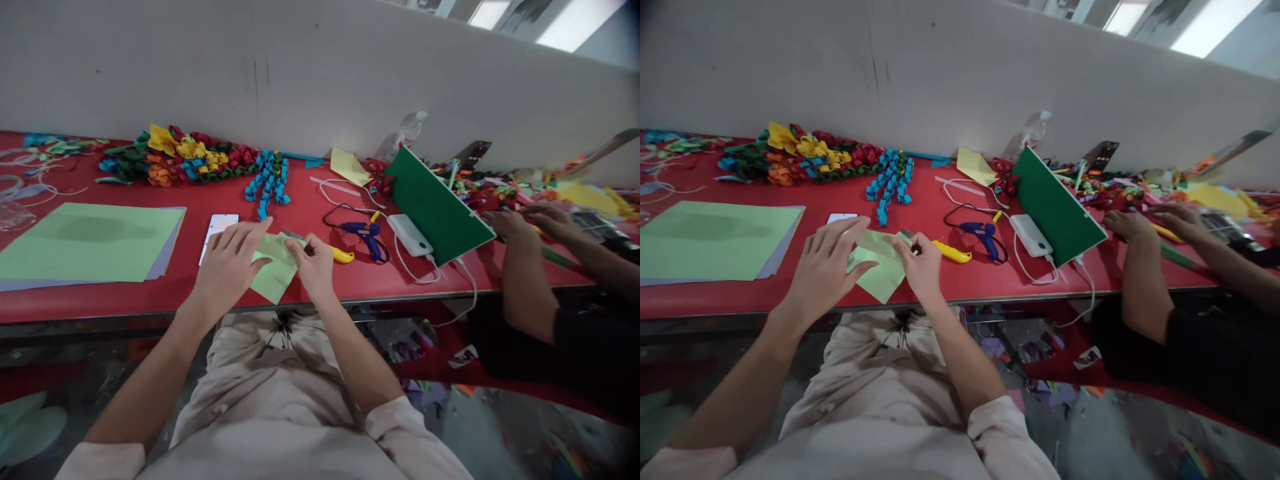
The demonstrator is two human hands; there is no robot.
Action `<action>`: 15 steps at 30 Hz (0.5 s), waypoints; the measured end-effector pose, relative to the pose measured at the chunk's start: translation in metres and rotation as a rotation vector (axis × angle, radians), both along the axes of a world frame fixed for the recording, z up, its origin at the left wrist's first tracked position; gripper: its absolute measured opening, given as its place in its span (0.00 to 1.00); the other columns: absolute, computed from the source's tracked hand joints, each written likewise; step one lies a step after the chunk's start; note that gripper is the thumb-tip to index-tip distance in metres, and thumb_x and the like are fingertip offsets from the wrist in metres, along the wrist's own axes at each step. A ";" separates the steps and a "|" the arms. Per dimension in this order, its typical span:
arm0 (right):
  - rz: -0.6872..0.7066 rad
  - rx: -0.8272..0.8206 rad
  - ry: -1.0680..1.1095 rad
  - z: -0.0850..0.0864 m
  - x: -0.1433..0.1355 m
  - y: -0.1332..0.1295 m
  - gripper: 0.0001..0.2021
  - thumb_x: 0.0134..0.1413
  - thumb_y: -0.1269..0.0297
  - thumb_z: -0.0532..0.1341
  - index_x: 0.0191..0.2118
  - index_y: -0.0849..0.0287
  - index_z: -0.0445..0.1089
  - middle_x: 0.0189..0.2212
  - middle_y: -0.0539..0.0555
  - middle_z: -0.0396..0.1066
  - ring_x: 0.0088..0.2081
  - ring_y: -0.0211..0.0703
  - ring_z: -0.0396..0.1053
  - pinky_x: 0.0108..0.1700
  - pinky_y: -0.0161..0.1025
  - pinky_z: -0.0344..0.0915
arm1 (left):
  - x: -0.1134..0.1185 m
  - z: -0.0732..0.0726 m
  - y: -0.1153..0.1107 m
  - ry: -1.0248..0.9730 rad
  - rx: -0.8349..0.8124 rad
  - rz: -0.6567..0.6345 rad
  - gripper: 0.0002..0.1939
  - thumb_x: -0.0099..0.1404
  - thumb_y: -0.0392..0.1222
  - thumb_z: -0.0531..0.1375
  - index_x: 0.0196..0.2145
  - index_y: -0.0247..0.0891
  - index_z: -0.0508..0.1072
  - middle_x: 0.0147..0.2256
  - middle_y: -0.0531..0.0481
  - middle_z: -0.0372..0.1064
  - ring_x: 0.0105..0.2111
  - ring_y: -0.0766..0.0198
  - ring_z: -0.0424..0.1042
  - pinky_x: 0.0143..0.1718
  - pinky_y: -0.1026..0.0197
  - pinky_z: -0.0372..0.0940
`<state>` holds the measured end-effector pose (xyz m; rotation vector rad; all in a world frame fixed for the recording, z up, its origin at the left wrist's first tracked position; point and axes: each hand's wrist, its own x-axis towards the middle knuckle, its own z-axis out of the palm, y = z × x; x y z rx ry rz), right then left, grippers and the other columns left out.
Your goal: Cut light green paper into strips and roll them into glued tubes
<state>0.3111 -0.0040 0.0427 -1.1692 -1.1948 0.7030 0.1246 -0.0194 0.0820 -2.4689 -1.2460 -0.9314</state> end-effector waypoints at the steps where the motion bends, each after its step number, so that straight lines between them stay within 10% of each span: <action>1: 0.038 0.008 -0.027 0.000 0.003 -0.002 0.27 0.53 0.40 0.66 0.22 0.55 0.56 0.18 0.43 0.51 0.22 0.35 0.50 0.24 0.35 0.50 | 0.002 0.001 0.005 0.058 -0.011 -0.007 0.28 0.72 0.46 0.60 0.66 0.41 0.60 0.56 0.38 0.70 0.57 0.46 0.69 0.52 0.46 0.62; 5: 0.163 0.118 -0.371 -0.004 0.041 -0.012 0.21 0.70 0.49 0.51 0.37 0.56 0.75 0.36 0.55 0.77 0.39 0.45 0.72 0.43 0.42 0.67 | -0.001 0.002 0.021 0.114 -0.086 -0.044 0.11 0.75 0.41 0.54 0.50 0.42 0.74 0.44 0.46 0.78 0.46 0.52 0.75 0.50 0.47 0.60; 9: -0.027 0.005 -0.964 -0.017 0.085 -0.011 0.18 0.68 0.57 0.56 0.57 0.57 0.71 0.57 0.62 0.72 0.58 0.58 0.65 0.59 0.55 0.61 | -0.017 0.005 0.030 0.055 -0.232 -0.087 0.09 0.73 0.42 0.54 0.44 0.41 0.74 0.45 0.47 0.78 0.46 0.52 0.76 0.48 0.51 0.61; 15: -0.105 -0.059 -1.104 -0.032 0.099 -0.010 0.19 0.67 0.69 0.53 0.59 0.60 0.70 0.51 0.64 0.73 0.54 0.59 0.67 0.54 0.56 0.64 | -0.034 0.007 0.041 -0.061 -0.427 -0.124 0.15 0.69 0.46 0.56 0.50 0.42 0.73 0.44 0.46 0.77 0.41 0.53 0.76 0.44 0.56 0.66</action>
